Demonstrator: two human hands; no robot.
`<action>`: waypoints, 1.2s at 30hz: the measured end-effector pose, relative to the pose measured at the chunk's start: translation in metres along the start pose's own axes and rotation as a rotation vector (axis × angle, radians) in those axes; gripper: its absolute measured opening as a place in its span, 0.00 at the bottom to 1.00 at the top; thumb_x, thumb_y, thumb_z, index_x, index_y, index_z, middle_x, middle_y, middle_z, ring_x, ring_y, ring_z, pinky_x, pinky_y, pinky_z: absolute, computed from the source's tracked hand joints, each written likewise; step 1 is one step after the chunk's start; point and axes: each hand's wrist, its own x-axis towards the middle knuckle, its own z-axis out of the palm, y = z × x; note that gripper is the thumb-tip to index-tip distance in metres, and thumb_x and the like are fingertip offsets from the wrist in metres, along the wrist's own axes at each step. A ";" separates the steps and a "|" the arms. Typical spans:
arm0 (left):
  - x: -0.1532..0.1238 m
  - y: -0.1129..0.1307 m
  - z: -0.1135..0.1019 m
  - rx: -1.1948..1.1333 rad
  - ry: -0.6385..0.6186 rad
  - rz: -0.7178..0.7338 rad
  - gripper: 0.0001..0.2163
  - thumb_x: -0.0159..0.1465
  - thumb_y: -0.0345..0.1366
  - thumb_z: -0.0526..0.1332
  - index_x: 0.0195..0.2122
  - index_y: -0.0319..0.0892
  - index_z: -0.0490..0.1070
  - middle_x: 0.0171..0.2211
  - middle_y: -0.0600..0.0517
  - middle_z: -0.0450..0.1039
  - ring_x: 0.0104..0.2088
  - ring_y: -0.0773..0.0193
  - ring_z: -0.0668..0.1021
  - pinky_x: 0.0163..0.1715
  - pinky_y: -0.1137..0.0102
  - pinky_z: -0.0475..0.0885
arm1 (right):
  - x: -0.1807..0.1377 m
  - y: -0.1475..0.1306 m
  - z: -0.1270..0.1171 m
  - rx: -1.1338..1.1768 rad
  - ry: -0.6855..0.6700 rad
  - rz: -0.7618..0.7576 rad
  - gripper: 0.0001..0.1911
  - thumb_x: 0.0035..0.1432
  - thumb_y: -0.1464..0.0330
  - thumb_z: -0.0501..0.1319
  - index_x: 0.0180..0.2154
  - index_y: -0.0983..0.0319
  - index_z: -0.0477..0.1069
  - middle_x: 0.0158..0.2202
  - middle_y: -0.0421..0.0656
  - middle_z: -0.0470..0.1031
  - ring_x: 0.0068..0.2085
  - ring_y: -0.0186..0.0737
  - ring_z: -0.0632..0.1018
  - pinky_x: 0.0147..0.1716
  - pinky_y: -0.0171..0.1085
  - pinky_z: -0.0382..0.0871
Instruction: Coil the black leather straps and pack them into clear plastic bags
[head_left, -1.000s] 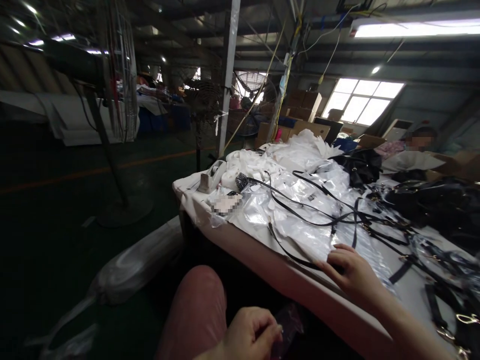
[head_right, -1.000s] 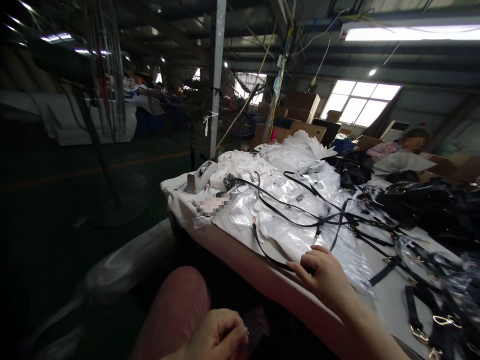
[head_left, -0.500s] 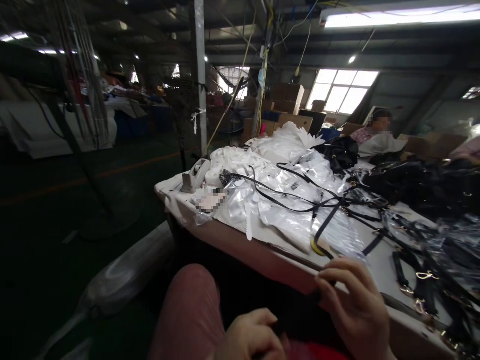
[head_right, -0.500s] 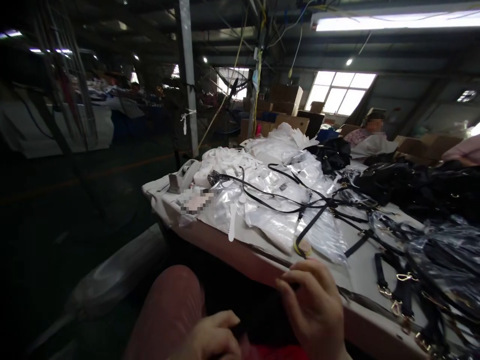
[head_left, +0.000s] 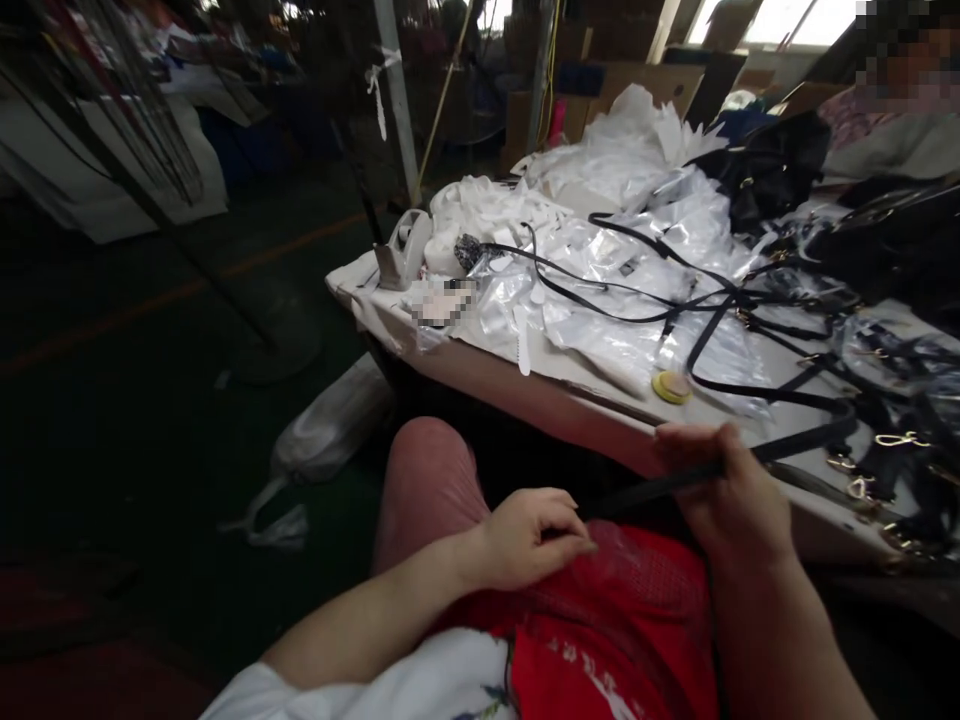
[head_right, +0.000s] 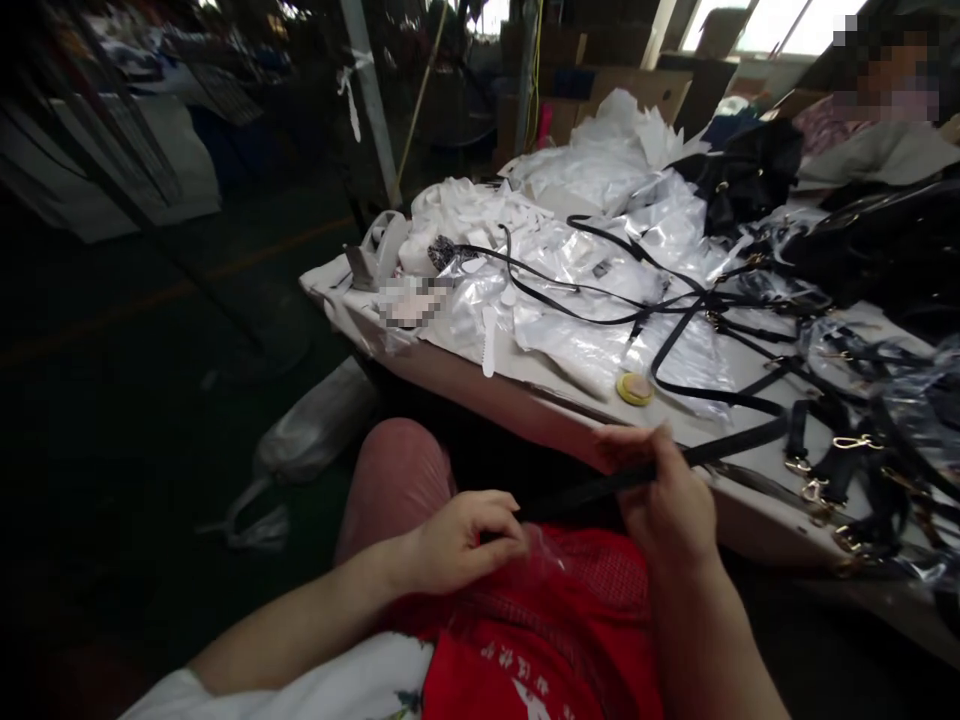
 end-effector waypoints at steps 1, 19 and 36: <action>0.000 -0.001 0.000 -0.004 0.030 -0.017 0.12 0.65 0.38 0.59 0.30 0.38 0.77 0.29 0.50 0.71 0.30 0.67 0.73 0.34 0.74 0.68 | 0.004 0.001 -0.002 0.029 0.067 -0.026 0.22 0.61 0.50 0.58 0.30 0.57 0.80 0.33 0.43 0.81 0.37 0.40 0.80 0.44 0.38 0.74; 0.010 -0.013 0.005 -0.064 0.146 -0.162 0.10 0.64 0.36 0.61 0.27 0.38 0.75 0.28 0.51 0.72 0.31 0.67 0.74 0.34 0.73 0.68 | -0.035 0.035 -0.013 -0.571 -0.297 -0.083 0.17 0.64 0.55 0.58 0.39 0.57 0.80 0.40 0.45 0.82 0.42 0.46 0.81 0.46 0.41 0.75; 0.011 -0.023 -0.007 0.068 0.148 -0.093 0.12 0.66 0.37 0.57 0.31 0.37 0.75 0.33 0.46 0.77 0.35 0.64 0.77 0.38 0.72 0.71 | -0.044 0.010 -0.026 -0.419 -0.069 -0.083 0.16 0.66 0.56 0.58 0.42 0.59 0.77 0.37 0.44 0.82 0.38 0.42 0.83 0.41 0.37 0.78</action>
